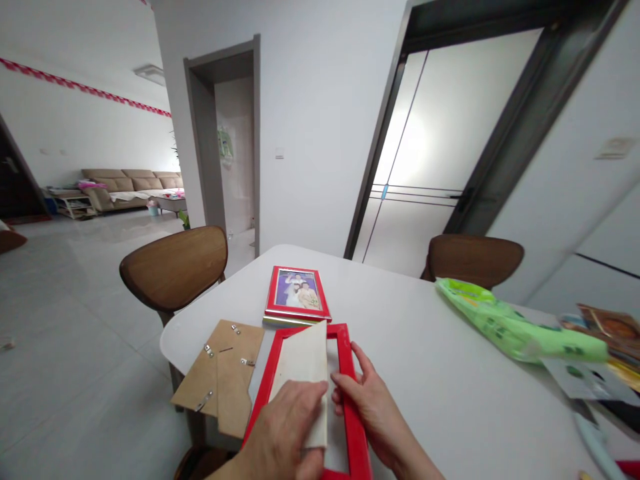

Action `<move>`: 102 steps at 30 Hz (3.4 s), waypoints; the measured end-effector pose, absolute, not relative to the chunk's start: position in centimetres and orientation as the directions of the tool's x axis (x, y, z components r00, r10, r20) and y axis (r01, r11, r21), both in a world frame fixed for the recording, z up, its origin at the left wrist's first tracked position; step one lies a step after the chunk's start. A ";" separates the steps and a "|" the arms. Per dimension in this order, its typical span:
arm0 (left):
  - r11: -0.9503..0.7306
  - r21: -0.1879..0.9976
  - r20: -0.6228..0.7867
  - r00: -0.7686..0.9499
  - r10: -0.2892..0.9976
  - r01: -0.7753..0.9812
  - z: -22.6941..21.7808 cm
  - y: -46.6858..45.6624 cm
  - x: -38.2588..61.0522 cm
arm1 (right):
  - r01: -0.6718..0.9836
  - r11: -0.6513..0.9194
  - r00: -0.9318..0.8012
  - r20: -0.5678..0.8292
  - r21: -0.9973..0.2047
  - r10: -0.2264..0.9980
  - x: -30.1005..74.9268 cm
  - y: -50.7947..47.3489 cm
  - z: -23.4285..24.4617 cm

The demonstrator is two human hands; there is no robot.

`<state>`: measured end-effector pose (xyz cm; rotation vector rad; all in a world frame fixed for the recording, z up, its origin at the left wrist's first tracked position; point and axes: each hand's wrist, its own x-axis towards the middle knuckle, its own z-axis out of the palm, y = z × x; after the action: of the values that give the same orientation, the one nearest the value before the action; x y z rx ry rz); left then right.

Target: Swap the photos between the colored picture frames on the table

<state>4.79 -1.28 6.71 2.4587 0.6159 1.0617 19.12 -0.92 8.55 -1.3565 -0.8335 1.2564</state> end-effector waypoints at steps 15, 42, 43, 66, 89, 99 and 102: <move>-0.204 0.783 0.180 0.101 0.979 0.587 4.0 1.6 -7.0 | 0.831 -0.286 0.362 0.073 -0.477 0.929 23.4 1.0 3.3; -0.646 0.462 0.291 0.584 0.758 0.607 3.0 0.3 -3.4 | -0.164 -0.223 0.009 -0.228 -0.961 0.974 12.3 2.6 5.7; -0.655 0.482 0.335 0.569 0.751 0.581 3.2 0.5 -3.2 | -0.190 -0.201 0.023 -0.209 -0.961 0.978 12.1 2.5 6.5; -0.261 0.923 0.131 0.410 0.903 0.282 3.3 -0.4 0.4 | -0.178 -0.321 0.228 -0.356 -0.930 0.906 21.5 -0.3 5.6; -0.683 0.476 0.059 0.755 0.654 0.554 3.0 -0.3 0.7 | 0.794 -0.275 0.369 0.071 -0.542 0.927 22.4 2.2 4.1; -0.700 0.443 0.059 0.760 0.647 0.561 3.0 -0.4 0.6 | 0.940 -0.255 0.295 0.166 -0.226 0.941 20.8 1.5 3.8; -0.699 0.448 0.053 0.764 0.643 0.557 3.3 -0.4 0.5 | 0.950 -0.271 0.300 0.212 -0.155 0.930 20.7 1.5 3.5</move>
<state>0.50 -0.40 3.31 2.5501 0.9116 0.2865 20.70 1.52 3.53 -2.3182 -1.7189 -0.1150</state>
